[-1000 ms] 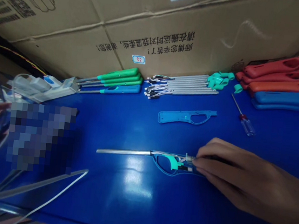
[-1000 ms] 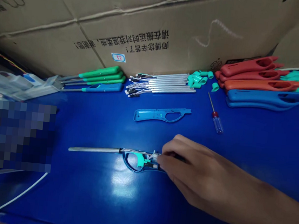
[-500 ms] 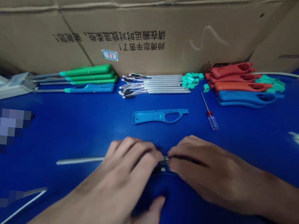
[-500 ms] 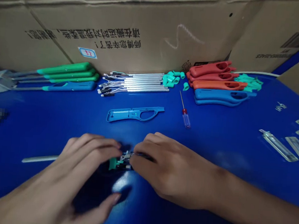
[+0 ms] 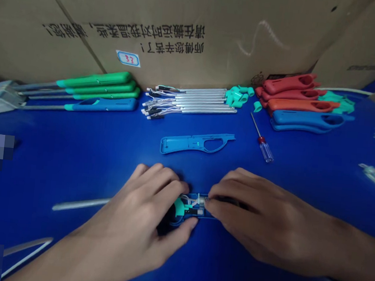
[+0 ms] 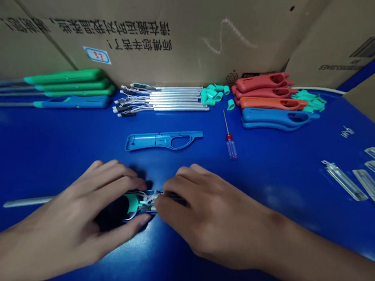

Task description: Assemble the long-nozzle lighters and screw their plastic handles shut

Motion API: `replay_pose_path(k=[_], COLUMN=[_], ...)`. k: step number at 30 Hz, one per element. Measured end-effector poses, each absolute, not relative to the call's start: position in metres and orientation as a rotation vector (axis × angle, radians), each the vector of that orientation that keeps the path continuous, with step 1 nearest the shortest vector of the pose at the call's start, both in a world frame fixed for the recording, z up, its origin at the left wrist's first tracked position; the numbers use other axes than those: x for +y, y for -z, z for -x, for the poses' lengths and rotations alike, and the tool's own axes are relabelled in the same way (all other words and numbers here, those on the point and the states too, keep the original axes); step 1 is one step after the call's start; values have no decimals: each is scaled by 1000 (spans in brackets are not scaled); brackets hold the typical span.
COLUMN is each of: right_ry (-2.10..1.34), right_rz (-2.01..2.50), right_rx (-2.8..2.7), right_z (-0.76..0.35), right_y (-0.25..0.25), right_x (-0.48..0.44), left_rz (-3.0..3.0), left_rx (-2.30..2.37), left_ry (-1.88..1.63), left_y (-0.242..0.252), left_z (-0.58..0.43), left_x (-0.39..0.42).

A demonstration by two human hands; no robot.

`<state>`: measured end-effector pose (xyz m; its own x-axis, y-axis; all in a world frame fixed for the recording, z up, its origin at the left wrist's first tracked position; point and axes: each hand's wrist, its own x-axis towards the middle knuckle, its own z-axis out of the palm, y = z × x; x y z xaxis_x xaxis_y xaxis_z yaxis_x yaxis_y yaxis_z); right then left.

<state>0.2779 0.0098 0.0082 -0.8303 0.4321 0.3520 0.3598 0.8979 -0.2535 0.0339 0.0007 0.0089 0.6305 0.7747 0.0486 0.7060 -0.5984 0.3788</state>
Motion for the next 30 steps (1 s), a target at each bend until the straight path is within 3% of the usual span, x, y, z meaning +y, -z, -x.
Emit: replay_pose_path(k=[9, 30], right_ry=[-251, -240], right_rz=[606, 628], right_rx=[-2667, -2619], right_z=[-275, -273], right_y=[-7, -5], right_x=[11, 11], left_rz=[-2661, -2534], left_rx=[1153, 1033], left_ry=[-499, -529], left_y=[-2, -1], left_z=[-29, -31], left_x=[0, -1])
